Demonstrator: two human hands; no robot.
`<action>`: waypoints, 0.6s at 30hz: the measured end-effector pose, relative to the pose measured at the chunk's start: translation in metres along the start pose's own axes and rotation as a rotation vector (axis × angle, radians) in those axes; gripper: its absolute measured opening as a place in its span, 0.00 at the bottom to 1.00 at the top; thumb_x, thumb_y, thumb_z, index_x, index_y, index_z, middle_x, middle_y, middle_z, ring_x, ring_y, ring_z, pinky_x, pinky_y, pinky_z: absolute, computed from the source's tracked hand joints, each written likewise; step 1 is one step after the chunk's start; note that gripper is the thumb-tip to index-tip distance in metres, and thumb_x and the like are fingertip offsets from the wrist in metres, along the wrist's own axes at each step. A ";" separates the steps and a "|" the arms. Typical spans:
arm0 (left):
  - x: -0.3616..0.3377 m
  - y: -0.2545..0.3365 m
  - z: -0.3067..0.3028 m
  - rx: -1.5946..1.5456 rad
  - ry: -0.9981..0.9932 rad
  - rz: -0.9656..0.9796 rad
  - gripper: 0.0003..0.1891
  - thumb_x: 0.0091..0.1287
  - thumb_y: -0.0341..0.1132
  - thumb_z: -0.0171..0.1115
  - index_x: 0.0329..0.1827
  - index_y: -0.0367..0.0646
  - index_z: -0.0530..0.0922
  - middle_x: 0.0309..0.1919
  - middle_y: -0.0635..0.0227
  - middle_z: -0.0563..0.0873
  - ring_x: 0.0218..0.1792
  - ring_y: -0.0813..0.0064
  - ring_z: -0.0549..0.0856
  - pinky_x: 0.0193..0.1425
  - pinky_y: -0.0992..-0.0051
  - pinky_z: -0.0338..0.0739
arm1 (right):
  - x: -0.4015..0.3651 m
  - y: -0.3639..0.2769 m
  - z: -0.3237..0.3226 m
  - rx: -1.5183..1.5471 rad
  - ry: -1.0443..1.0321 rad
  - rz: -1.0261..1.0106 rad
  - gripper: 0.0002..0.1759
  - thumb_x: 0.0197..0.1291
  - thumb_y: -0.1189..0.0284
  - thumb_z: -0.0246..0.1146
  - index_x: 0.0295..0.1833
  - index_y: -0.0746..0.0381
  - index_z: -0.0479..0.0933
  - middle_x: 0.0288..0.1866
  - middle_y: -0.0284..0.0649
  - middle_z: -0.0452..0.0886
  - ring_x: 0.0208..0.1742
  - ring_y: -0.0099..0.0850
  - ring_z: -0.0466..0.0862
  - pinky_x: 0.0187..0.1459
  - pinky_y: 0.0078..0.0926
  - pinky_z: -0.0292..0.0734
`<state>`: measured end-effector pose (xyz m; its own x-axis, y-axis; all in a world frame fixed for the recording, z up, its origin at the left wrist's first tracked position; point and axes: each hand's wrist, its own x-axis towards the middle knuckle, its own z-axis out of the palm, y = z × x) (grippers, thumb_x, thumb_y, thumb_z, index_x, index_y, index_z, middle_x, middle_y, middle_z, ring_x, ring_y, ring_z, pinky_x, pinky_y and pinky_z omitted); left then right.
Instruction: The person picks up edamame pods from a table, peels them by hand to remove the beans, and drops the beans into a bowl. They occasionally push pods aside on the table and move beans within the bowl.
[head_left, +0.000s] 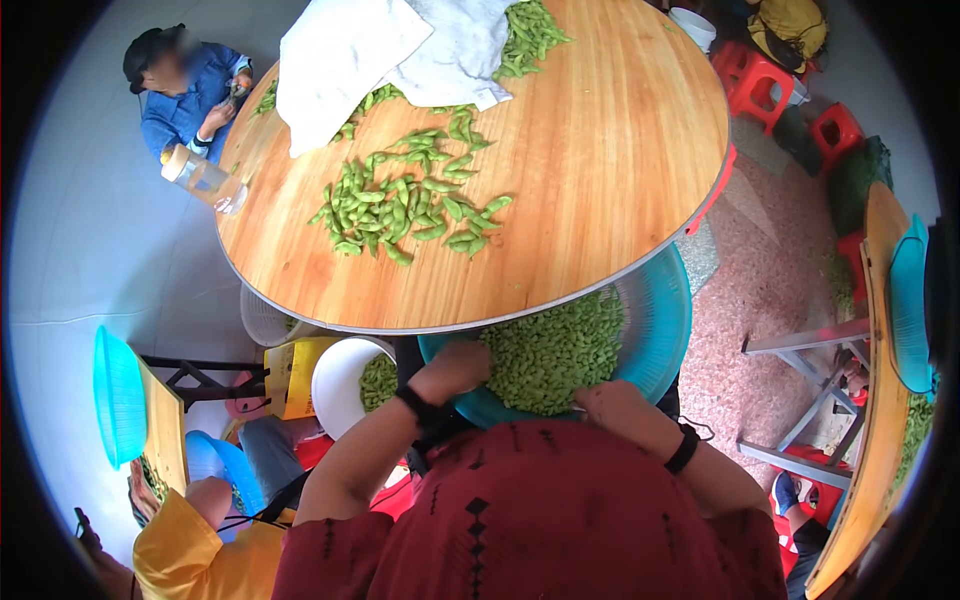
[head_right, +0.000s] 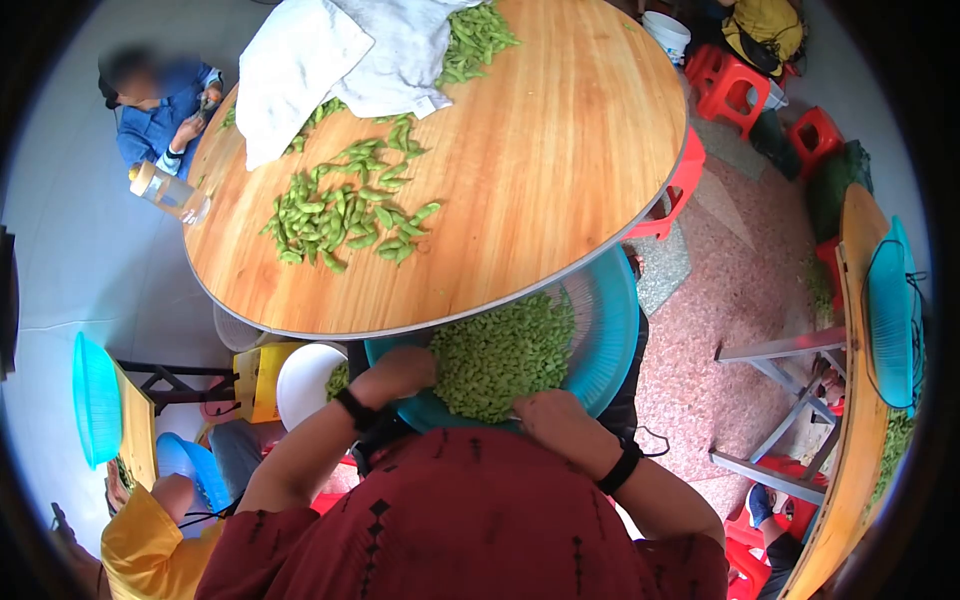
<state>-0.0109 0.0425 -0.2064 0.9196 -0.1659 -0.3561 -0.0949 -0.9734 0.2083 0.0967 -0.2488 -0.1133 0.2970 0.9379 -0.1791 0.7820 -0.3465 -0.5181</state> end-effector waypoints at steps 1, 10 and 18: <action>-0.010 -0.007 -0.003 -0.152 0.054 0.058 0.07 0.55 0.36 0.66 0.30 0.42 0.84 0.29 0.57 0.86 0.34 0.52 0.86 0.39 0.58 0.81 | 0.001 -0.002 -0.006 0.023 -0.011 -0.002 0.09 0.60 0.67 0.60 0.34 0.62 0.77 0.26 0.48 0.82 0.31 0.47 0.84 0.32 0.45 0.78; -0.140 -0.011 -0.076 -0.012 0.513 -0.590 0.12 0.56 0.33 0.67 0.44 0.43 0.83 0.38 0.55 0.86 0.42 0.55 0.83 0.47 0.56 0.75 | 0.015 -0.013 -0.026 0.119 -0.012 0.080 0.11 0.62 0.67 0.59 0.42 0.64 0.73 0.32 0.51 0.81 0.37 0.51 0.82 0.39 0.46 0.77; -0.099 0.081 -0.182 -0.686 0.388 0.092 0.11 0.62 0.32 0.65 0.47 0.39 0.81 0.35 0.56 0.84 0.39 0.52 0.84 0.44 0.63 0.79 | 0.019 -0.041 -0.057 0.499 -0.001 0.001 0.17 0.66 0.61 0.57 0.50 0.63 0.73 0.36 0.55 0.82 0.41 0.55 0.82 0.42 0.48 0.77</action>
<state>-0.0400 0.0088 0.0110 0.9986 -0.0515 0.0065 -0.0372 -0.6227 0.7815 0.1011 -0.2173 -0.0480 0.2970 0.9377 -0.1805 0.4242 -0.2989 -0.8548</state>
